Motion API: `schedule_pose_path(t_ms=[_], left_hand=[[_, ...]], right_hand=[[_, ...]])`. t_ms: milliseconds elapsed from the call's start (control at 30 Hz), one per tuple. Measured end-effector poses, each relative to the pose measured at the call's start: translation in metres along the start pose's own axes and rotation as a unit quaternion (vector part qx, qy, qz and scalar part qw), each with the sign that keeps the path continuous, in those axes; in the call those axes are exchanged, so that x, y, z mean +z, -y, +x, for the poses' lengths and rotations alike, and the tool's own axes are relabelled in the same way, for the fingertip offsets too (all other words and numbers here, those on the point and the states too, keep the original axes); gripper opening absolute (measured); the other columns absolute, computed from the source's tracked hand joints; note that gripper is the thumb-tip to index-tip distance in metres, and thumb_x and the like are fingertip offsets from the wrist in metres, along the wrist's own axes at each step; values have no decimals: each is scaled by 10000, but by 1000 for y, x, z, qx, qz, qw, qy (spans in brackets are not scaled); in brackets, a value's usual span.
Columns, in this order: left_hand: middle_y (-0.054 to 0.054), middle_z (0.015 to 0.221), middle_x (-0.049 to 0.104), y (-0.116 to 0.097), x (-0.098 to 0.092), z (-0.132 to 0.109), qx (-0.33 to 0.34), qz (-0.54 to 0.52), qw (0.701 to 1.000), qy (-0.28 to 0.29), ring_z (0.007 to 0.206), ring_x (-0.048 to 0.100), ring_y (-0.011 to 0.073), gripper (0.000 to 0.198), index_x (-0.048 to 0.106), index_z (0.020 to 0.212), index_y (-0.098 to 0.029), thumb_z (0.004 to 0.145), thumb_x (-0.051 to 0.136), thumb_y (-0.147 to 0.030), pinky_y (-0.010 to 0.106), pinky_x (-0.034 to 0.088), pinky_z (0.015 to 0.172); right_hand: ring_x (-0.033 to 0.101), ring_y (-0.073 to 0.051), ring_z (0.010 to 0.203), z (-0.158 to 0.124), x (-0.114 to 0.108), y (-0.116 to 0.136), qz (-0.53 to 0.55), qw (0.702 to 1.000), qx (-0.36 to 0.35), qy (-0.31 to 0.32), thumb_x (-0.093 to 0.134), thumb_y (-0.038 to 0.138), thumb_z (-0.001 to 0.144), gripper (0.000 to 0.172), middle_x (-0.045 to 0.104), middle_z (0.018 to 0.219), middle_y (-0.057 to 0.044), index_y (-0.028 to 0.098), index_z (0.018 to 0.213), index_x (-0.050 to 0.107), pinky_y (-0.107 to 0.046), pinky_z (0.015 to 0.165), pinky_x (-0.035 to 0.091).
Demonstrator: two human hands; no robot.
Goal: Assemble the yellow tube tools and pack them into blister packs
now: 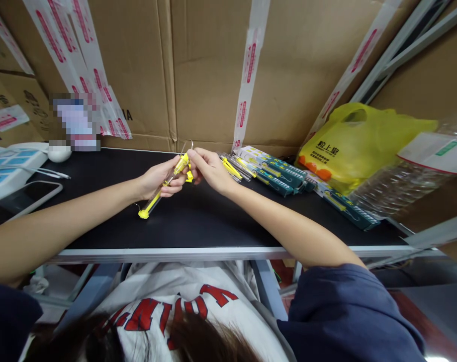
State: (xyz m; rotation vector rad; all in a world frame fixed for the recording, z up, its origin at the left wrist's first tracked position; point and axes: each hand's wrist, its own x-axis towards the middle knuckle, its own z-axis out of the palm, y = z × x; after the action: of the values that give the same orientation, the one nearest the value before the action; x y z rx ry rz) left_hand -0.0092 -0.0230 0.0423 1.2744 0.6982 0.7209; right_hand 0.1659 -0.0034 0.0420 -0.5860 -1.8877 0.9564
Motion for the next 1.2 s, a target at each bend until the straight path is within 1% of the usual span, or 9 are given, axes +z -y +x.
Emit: schedule_pose_path(t_ms=[233,467,600,700,767,867,1000,1100,1200], left_hand=[[-80,461,363,5,8,1,36,32,996,-71,281,284,27,504,473,730,-179,937,402,-633,127,232,282],[-81,447,340,3,7,2,32,18,997,-69,277,264,31,515,449,699,-187,946,370,-631,141,228,283],[-67,477,375,-1,2,4,68,85,992,-66,291,310,48,458,502,775,-179,1004,255,-489,154,270,298],[-58,534,443,-2,2,1,123,158,977,-72,331,371,56,276,505,854,-185,994,316,-330,152,308,321],[-55,579,472,-1,4,-1,143,195,968,-70,369,406,50,174,491,857,-187,971,402,-282,147,337,345],[-50,619,471,0,5,-2,130,214,967,-52,402,434,50,169,491,860,-182,966,456,-308,158,380,370],[-58,670,448,3,2,-1,87,227,969,-39,368,408,38,194,477,927,-184,988,434,-363,179,359,352],[-53,689,492,6,-1,0,81,305,948,-28,341,380,32,184,443,983,-197,1006,390,-371,181,288,346],[-44,674,514,8,-4,-1,120,427,895,-43,406,425,62,189,450,1004,-198,1008,368,-368,202,325,425]], right_hand=[[560,-100,512,1,2,-6,-41,999,-8,-12,694,584,800,449,603,576,23,192,680,511,-244,516,490],[554,-93,541,2,4,-11,-32,999,-38,7,660,596,829,444,575,603,31,203,726,482,-242,555,482],[569,-93,547,2,0,-11,-4,1000,12,23,560,672,858,469,596,690,23,213,813,479,-243,534,508],[574,-91,559,4,-10,-9,18,1000,11,6,598,633,856,420,607,740,29,231,902,485,-232,518,511],[581,-90,593,6,-18,-8,5,999,-14,28,718,546,802,412,621,767,29,226,980,530,-225,542,520],[607,-94,654,10,-31,-7,-27,995,-29,88,839,433,698,465,655,792,12,181,1008,599,-219,589,535],[657,-114,720,13,-42,-5,-17,993,3,116,823,429,718,412,705,824,-20,157,969,641,-236,644,568],[682,-128,757,13,-47,-2,-24,989,36,145,834,434,700,411,741,901,-46,162,963,671,-255,694,586],[693,-138,766,14,-50,-3,-35,986,46,156,850,433,675,424,755,911,-58,161,951,679,-274,721,587]])
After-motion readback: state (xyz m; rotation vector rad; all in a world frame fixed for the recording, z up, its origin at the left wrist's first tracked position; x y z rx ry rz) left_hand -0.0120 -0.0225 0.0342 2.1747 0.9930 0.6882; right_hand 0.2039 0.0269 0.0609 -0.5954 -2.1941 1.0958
